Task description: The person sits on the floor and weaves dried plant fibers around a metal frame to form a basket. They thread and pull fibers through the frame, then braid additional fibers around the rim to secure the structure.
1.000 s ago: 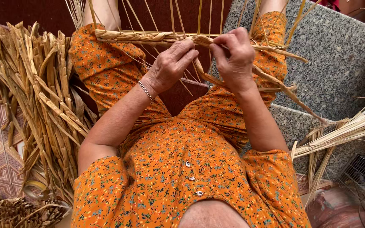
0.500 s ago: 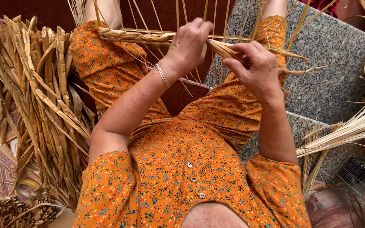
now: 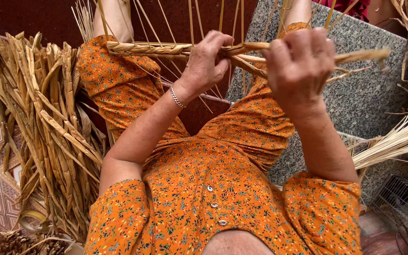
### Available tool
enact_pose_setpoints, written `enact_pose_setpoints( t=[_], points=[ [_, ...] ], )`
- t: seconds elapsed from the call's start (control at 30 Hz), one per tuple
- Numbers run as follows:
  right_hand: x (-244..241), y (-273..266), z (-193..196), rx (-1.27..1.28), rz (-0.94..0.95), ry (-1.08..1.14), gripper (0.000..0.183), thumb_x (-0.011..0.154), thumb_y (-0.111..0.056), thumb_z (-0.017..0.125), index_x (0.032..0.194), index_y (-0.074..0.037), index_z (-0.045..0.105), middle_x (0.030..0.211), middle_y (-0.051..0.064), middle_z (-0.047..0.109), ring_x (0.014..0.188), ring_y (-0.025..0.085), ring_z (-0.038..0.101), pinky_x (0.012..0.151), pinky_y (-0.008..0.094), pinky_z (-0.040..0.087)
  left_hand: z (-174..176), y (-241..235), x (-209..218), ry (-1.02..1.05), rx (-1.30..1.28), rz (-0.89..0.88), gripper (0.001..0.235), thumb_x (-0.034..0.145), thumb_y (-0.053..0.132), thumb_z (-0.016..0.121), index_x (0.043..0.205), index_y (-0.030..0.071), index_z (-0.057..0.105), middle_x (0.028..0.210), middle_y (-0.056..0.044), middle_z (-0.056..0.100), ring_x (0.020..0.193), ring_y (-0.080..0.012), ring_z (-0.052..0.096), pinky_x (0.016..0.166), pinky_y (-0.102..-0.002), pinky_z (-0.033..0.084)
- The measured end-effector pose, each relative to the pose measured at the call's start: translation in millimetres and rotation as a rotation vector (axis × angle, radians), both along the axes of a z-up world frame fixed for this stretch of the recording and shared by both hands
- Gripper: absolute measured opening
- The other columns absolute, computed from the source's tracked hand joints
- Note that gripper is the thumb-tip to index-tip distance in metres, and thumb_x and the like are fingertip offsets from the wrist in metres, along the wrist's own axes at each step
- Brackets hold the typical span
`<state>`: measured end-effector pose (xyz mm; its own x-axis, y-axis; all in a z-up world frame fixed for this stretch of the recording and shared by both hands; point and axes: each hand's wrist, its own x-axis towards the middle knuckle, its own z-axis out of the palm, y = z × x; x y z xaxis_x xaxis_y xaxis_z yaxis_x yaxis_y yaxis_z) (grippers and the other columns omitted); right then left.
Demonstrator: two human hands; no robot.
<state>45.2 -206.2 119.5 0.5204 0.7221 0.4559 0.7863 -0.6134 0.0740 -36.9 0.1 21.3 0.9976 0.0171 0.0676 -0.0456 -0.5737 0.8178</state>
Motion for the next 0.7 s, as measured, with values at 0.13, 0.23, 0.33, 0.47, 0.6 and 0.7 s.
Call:
enact_pose_setpoints(
  t=[0.13,0.23,0.33,0.47,0.6,0.7],
  points=[
    [3.8,22.5,10.2,0.078,0.246,-0.126,0.019,0.1,-0.024,0.077,0.091,-0.014,0.064,0.112,-0.001,0.074,0.087,0.016,0.057,0.067,0.03,0.044,3.0,-2.1,-10.9,-0.063,-0.061,0.046,0.03,0.089,0.014,0.084,0.114,0.007,0.068,0.096,-0.004,0.069,0.089,-0.0176,0.068,0.081,-0.036,0.058],
    [15.9,33.7,16.0,0.053,0.245,0.208,0.025,0.106,-0.025,0.076,0.095,-0.01,0.06,0.092,0.002,0.071,0.071,0.018,0.06,0.056,0.032,0.042,4.8,-6.1,-3.2,-0.056,-0.055,0.123,0.023,0.093,0.019,0.081,0.108,0.01,0.066,0.09,-0.002,0.069,0.081,-0.0145,0.069,0.075,-0.033,0.059],
    [22.3,26.9,9.5,0.052,0.115,0.804,0.023,0.11,-0.025,0.071,0.108,-0.006,0.057,0.08,0.009,0.068,0.066,0.022,0.064,0.058,0.036,0.047,3.4,-10.6,1.2,0.017,0.008,0.137,0.017,0.093,0.016,0.079,0.097,0.011,0.063,0.083,-0.001,0.066,0.072,-0.0156,0.067,0.066,-0.035,0.056],
    [31.8,9.2,-21.7,0.147,0.027,1.414,0.032,0.1,-0.024,0.072,0.116,-0.006,0.05,0.091,0.015,0.069,0.071,0.036,0.069,0.056,0.04,0.052,1.1,-10.1,-1.9,-0.053,-0.025,0.147,0.024,0.088,0.015,0.081,0.097,0.008,0.059,0.084,-0.002,0.066,0.075,-0.0155,0.068,0.066,-0.036,0.055],
    [29.4,1.5,-50.8,-0.041,0.104,0.827,0.039,0.102,-0.017,0.078,0.131,-0.003,0.056,0.095,0.016,0.076,0.076,0.036,0.073,0.066,0.047,0.055,0.7,-8.3,2.2,-0.001,-0.046,0.125,0.022,0.087,0.01,0.078,0.099,0.009,0.06,0.087,-0.002,0.069,0.08,-0.0149,0.069,0.073,-0.034,0.057],
    [26.3,-1.1,-47.4,-0.155,-0.075,0.875,0.027,0.104,-0.021,0.077,0.126,-0.01,0.065,0.086,0.015,0.074,0.075,0.036,0.072,0.069,0.05,0.056,-1.7,-8.6,-0.3,0.006,-0.038,0.114,0.02,0.088,0.008,0.077,0.104,0.01,0.064,0.092,-0.002,0.072,0.087,-0.0148,0.07,0.081,-0.034,0.058]
  ],
)
